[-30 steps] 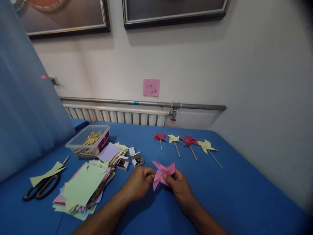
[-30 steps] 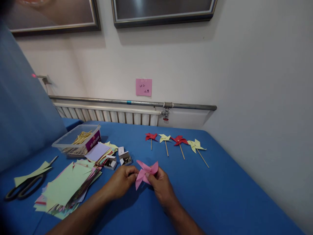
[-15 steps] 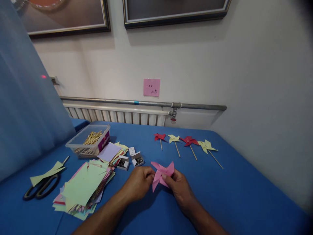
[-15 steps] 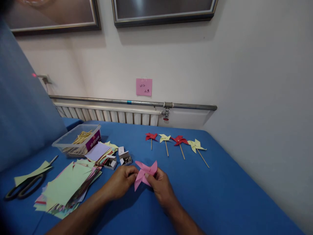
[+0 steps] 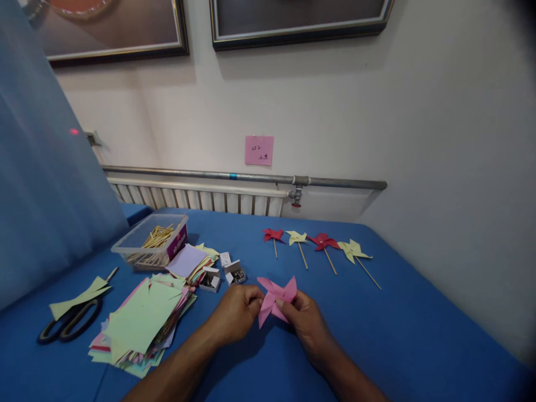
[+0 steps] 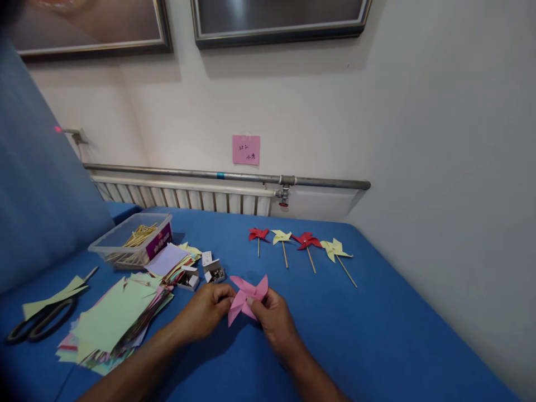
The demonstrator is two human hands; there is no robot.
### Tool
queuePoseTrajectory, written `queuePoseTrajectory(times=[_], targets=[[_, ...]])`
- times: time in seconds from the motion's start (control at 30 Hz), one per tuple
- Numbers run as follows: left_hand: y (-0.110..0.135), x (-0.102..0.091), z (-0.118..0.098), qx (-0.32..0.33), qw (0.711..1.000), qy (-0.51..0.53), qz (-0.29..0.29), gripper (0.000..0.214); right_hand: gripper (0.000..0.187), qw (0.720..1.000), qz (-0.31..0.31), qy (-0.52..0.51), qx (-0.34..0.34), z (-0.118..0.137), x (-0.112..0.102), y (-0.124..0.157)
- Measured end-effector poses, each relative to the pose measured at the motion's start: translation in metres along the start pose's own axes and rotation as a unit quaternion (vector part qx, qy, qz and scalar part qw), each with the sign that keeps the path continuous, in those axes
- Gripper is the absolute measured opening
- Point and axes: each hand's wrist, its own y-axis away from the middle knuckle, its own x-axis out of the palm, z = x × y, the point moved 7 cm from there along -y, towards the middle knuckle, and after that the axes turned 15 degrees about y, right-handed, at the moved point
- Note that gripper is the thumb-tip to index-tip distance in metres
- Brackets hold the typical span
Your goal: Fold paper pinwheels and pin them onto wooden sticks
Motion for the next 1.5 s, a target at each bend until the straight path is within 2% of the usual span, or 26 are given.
queuePoseTrajectory(times=[0.57,1.5], targets=[[0.0005,0.0015,0.0001,-0.028,0.999,0.022,0.003,0.017,0.046,1.0,0.0,0.01,-0.012,0.0003,0.0002,0.0008],[-0.0008,0.0039,0.0061,-0.025,0.999,0.045,-0.005,0.019,0.044,1.0,-0.019,0.022,-0.003,-0.0051,-0.0034,-0.0026]])
